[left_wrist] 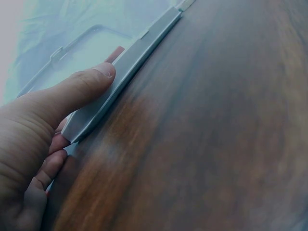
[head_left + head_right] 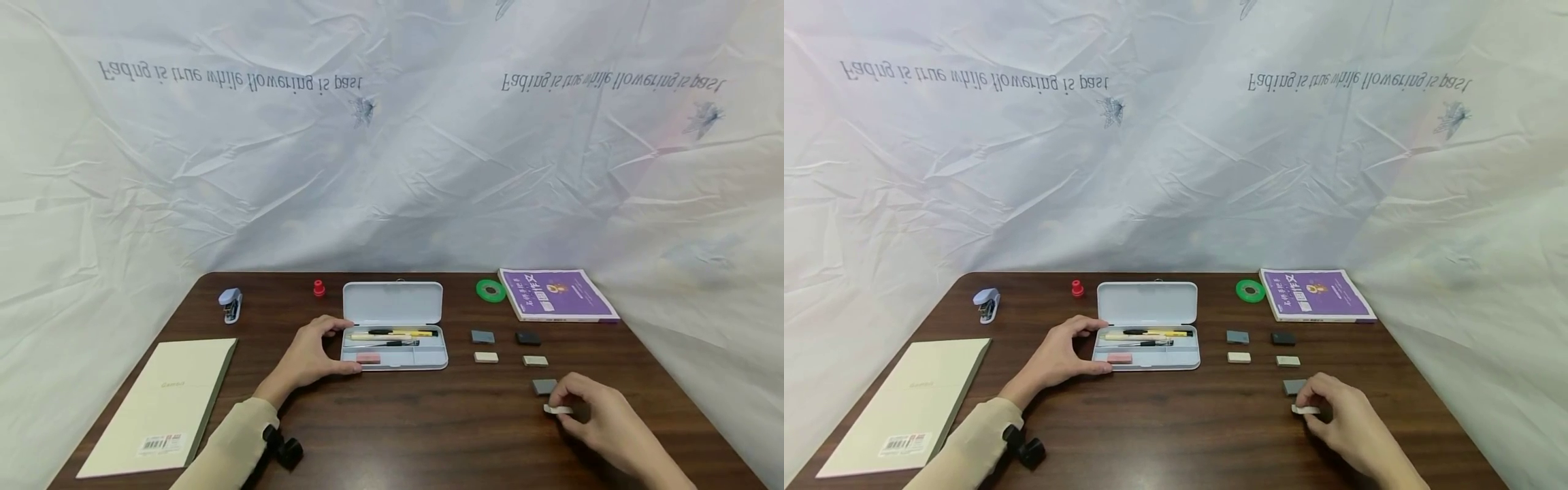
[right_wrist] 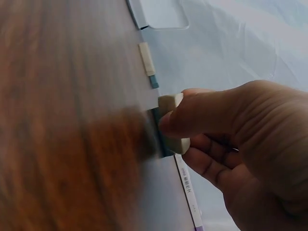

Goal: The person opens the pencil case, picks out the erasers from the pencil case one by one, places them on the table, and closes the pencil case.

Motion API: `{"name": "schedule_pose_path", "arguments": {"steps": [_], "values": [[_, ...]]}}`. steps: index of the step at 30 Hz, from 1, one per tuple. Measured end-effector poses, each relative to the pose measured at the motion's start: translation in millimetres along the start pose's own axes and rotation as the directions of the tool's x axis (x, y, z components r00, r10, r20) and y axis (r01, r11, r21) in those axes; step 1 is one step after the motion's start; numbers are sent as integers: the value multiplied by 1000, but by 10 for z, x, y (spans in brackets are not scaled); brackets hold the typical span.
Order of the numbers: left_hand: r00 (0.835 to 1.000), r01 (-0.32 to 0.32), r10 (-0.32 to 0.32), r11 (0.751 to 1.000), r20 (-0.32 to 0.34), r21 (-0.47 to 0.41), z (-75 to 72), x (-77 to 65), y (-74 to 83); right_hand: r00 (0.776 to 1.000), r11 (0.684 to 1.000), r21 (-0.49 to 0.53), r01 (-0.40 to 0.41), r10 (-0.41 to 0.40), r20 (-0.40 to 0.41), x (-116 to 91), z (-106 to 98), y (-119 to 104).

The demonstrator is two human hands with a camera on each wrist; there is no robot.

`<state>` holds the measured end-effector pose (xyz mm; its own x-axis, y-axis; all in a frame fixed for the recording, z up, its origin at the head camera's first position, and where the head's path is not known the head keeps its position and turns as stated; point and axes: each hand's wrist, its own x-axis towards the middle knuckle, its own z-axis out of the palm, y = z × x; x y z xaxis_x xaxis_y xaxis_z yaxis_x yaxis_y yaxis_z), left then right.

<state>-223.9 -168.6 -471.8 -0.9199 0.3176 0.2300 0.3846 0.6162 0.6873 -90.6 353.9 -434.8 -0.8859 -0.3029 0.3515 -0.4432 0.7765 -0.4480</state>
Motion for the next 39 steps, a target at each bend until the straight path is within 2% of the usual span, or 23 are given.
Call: {"name": "schedule_pose_path", "arguments": {"steps": [7, 13, 19, 24, 29, 34, 39], "values": [[1000, -5, 5, 1000, -1, 1, 0, 3, -20, 998, 1000, -13, 5, -4, 58, -10, 38, 35], [1000, -1, 1, 1000, 0, 0, -4, -4, -24, 989, 999, 34, -7, 2, 147, -24, 14, 39], [1000, -2, 2, 1000, 2, -2, -6, -11, -26, 987, 999, 44, -8, 1, 160, -21, -1, 36], [1000, 4, -4, 1000, 0, -5, -7, -11, -21, 996, 1000, 17, 8, -10, 93, -18, 11, 19], [1000, 10, -10, 1000, 3, -6, 1, -5, -11, 999, 998, -62, 27, -30, -44, 14, -35, -58], [1000, 6, -6, 1000, 4, -12, 7, -2, -3, 973, 986, -109, 129, -147, -177, 131, -155, -143], [1000, 6, -6, 1000, 7, -10, 6, 0, -10, 955, 982, -92, 166, -184, -232, 331, -273, -274]]}}
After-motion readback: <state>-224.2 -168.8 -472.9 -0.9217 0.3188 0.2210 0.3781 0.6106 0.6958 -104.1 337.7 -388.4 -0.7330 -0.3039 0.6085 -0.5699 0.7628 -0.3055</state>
